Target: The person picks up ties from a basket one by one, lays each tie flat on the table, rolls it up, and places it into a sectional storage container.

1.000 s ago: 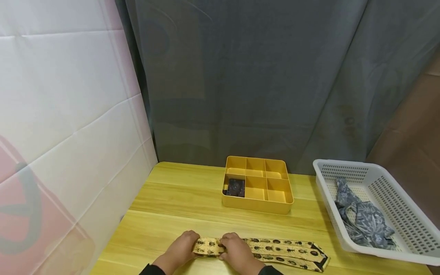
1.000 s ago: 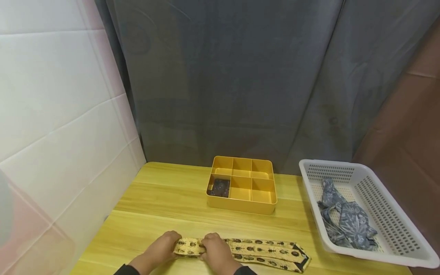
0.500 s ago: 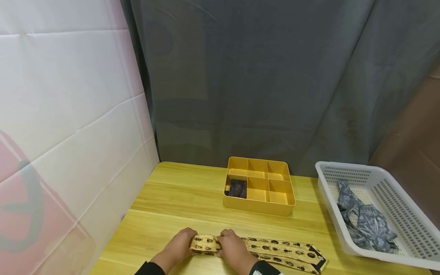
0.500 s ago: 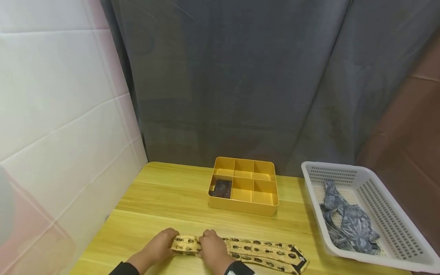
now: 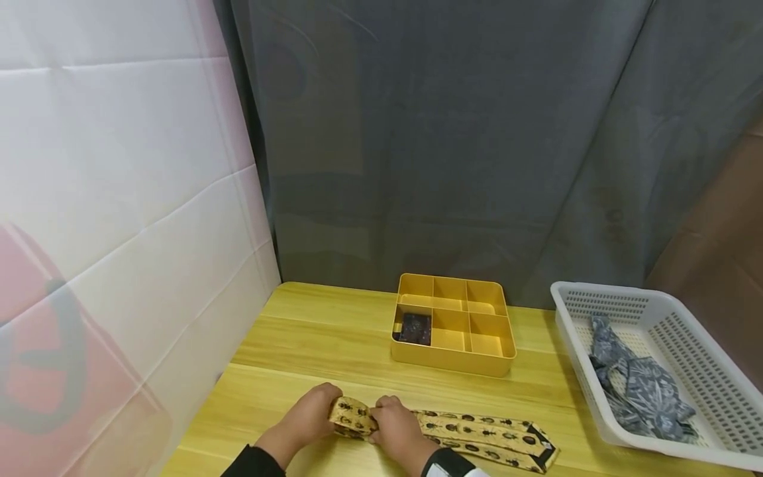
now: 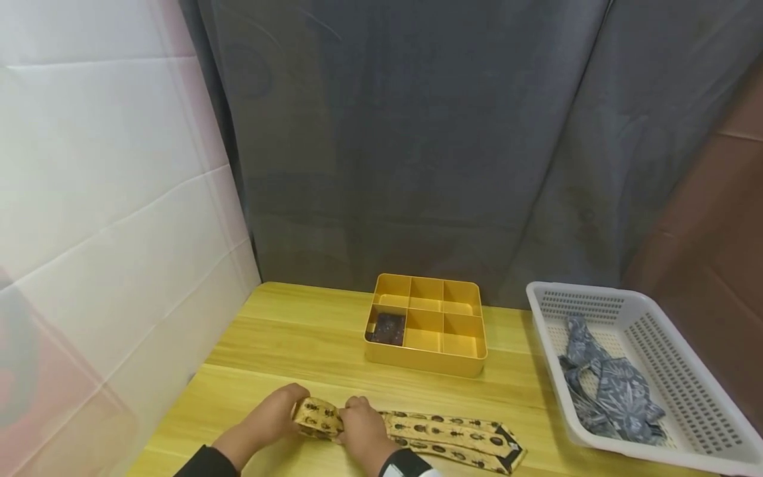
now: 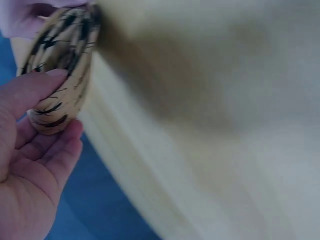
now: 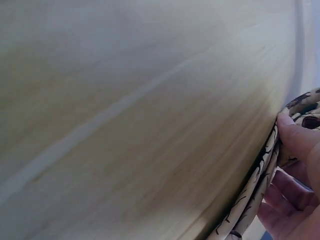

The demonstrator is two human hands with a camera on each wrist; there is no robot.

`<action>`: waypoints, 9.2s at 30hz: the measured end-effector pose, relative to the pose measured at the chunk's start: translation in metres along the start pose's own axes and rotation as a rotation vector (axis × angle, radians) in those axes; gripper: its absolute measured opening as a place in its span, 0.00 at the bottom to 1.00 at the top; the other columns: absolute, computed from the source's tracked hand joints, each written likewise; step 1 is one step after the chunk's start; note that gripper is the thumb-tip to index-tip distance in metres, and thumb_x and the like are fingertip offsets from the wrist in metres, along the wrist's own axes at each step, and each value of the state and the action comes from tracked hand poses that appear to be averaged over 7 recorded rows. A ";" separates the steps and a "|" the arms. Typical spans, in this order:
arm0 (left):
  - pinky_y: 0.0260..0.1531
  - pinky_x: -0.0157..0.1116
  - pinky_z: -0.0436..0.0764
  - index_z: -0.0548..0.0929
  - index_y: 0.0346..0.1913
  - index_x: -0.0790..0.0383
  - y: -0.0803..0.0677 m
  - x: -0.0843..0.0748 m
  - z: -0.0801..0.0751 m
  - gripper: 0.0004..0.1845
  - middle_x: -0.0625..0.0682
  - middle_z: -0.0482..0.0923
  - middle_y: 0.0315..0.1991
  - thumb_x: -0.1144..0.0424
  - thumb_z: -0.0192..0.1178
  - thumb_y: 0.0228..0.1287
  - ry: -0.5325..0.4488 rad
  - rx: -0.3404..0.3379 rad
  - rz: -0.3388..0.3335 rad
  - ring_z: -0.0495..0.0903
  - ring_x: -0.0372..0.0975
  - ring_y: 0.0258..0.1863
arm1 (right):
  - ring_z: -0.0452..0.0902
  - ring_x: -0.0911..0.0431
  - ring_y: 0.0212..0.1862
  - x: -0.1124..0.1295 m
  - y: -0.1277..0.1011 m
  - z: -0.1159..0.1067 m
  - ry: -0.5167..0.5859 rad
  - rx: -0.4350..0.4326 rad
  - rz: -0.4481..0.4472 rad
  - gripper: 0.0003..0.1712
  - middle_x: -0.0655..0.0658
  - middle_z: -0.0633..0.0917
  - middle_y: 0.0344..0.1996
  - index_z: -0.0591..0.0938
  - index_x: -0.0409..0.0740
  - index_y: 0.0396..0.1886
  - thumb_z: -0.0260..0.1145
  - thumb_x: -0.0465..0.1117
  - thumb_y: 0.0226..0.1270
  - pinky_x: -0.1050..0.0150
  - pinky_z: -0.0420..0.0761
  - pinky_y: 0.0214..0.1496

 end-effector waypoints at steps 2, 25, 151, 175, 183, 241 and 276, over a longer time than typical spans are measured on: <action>0.31 0.36 0.77 0.78 0.42 0.68 0.001 -0.007 -0.004 0.19 0.50 0.75 0.35 0.80 0.70 0.44 0.027 0.009 0.016 0.75 0.40 0.34 | 0.71 0.59 0.41 0.001 0.001 0.002 0.012 -0.014 -0.003 0.19 0.52 0.77 0.37 0.86 0.45 0.39 0.77 0.49 0.49 0.69 0.79 0.37; 0.36 0.30 0.80 0.83 0.36 0.56 0.037 -0.086 0.029 0.12 0.48 0.73 0.30 0.64 0.75 0.49 0.523 0.120 0.065 0.74 0.38 0.34 | 0.74 0.47 0.48 -0.022 -0.021 -0.020 0.326 0.077 0.072 0.32 0.43 0.79 0.46 0.80 0.39 0.53 0.74 0.53 0.54 0.55 0.81 0.44; 0.40 0.36 0.81 0.82 0.37 0.60 0.049 -0.099 0.034 0.12 0.50 0.75 0.31 0.62 0.73 0.52 0.530 0.105 -0.062 0.76 0.42 0.37 | 0.70 0.45 0.56 -0.014 -0.033 -0.038 0.434 -0.090 0.166 0.30 0.45 0.80 0.51 0.78 0.42 0.56 0.71 0.51 0.56 0.48 0.76 0.56; 0.36 0.37 0.79 0.77 0.44 0.59 0.036 -0.038 0.045 0.22 0.47 0.74 0.35 0.68 0.76 0.45 0.213 0.043 0.079 0.75 0.39 0.36 | 0.73 0.42 0.54 -0.038 -0.042 -0.033 0.498 -0.023 0.178 0.31 0.37 0.80 0.52 0.78 0.33 0.56 0.74 0.45 0.55 0.49 0.78 0.50; 0.44 0.40 0.80 0.78 0.47 0.62 0.029 -0.023 0.054 0.26 0.50 0.77 0.41 0.70 0.76 0.42 0.153 0.030 0.036 0.78 0.42 0.43 | 0.73 0.52 0.45 -0.048 -0.046 -0.022 0.455 -0.006 0.153 0.23 0.45 0.82 0.44 0.82 0.40 0.48 0.75 0.46 0.54 0.61 0.75 0.38; 0.38 0.40 0.81 0.79 0.38 0.62 0.028 -0.062 0.003 0.17 0.52 0.75 0.33 0.75 0.73 0.45 0.369 0.061 0.043 0.78 0.46 0.37 | 0.74 0.54 0.46 -0.017 -0.019 -0.001 0.135 -0.108 0.068 0.26 0.48 0.81 0.42 0.83 0.38 0.45 0.78 0.48 0.49 0.64 0.80 0.46; 0.39 0.35 0.80 0.80 0.42 0.56 0.064 -0.101 0.045 0.20 0.50 0.73 0.34 0.50 0.74 0.50 0.725 0.183 0.014 0.73 0.40 0.39 | 0.68 0.38 0.60 -0.040 -0.035 -0.033 0.713 -0.024 0.171 0.32 0.40 0.78 0.55 0.76 0.37 0.59 0.72 0.42 0.53 0.41 0.71 0.59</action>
Point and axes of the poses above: each hand's wrist, its own y-axis towards the middle knuckle, its own z-axis out of the palm, x = y × z, the point moved 1 cm from there along y, towards the middle knuckle
